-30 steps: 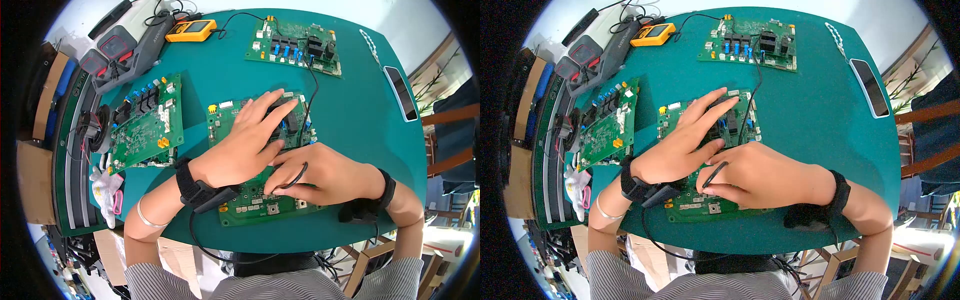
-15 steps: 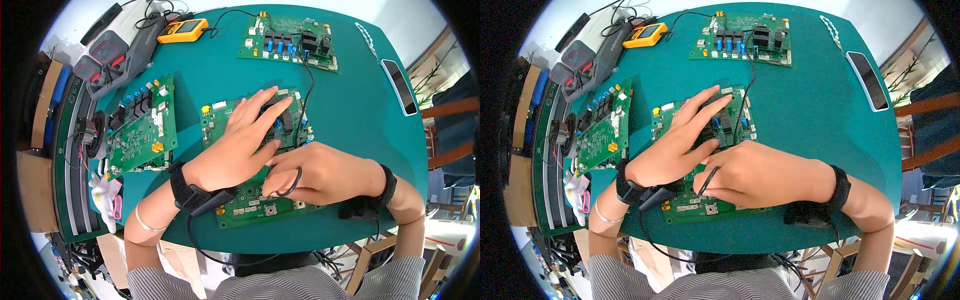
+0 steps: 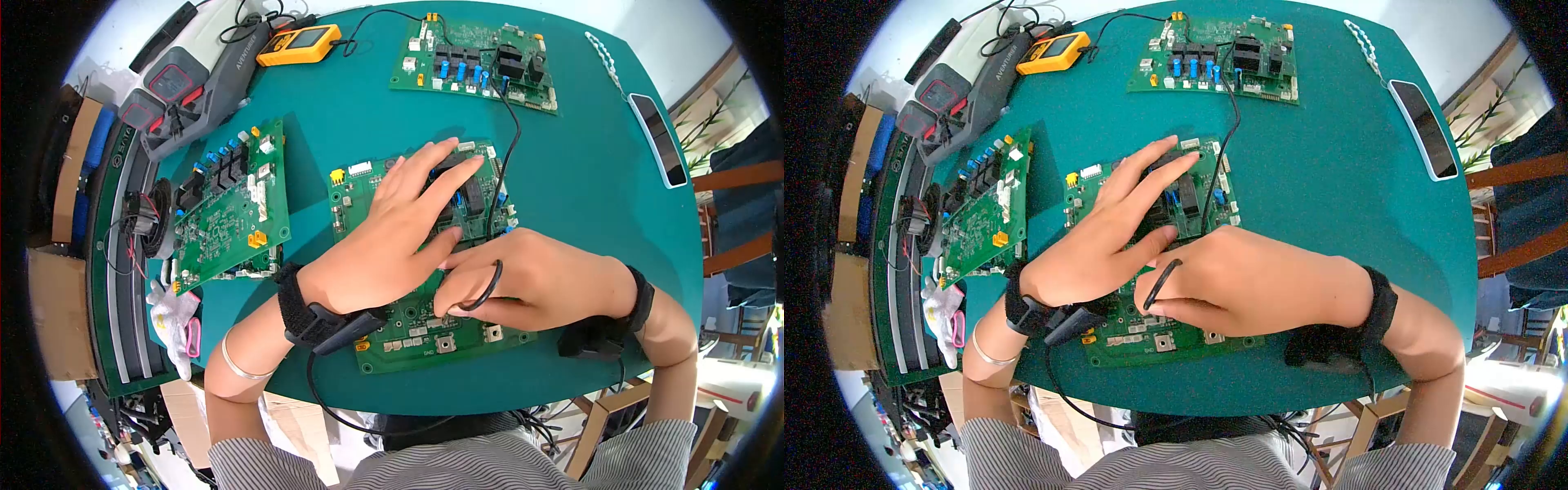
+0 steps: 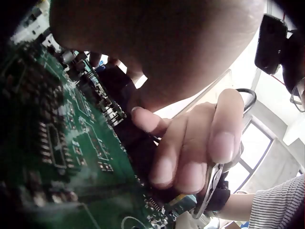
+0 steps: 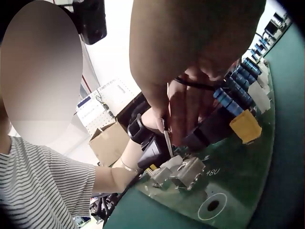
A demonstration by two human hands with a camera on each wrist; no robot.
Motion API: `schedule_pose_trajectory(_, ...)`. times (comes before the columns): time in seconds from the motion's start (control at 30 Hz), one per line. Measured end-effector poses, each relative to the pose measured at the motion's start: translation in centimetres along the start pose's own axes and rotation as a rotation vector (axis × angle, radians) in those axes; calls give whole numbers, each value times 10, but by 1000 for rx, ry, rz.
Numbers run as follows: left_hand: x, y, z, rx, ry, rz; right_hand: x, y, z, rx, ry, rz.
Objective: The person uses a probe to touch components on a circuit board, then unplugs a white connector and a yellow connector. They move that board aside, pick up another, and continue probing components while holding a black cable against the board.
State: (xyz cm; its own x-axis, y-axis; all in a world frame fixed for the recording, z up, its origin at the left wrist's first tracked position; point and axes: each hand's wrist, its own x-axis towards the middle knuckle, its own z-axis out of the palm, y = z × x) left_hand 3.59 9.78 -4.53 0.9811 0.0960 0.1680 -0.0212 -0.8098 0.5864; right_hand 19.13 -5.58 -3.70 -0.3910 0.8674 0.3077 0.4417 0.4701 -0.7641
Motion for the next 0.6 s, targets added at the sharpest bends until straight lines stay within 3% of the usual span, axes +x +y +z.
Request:
schedule_pose_trajectory(0.27,-1,-1,0,-9,3,-4,0,-7,-1,-77,-24,28)
schedule_pose_trajectory(0.6,0,0,0,8,4,-9,4,-8,2,33,15,75)
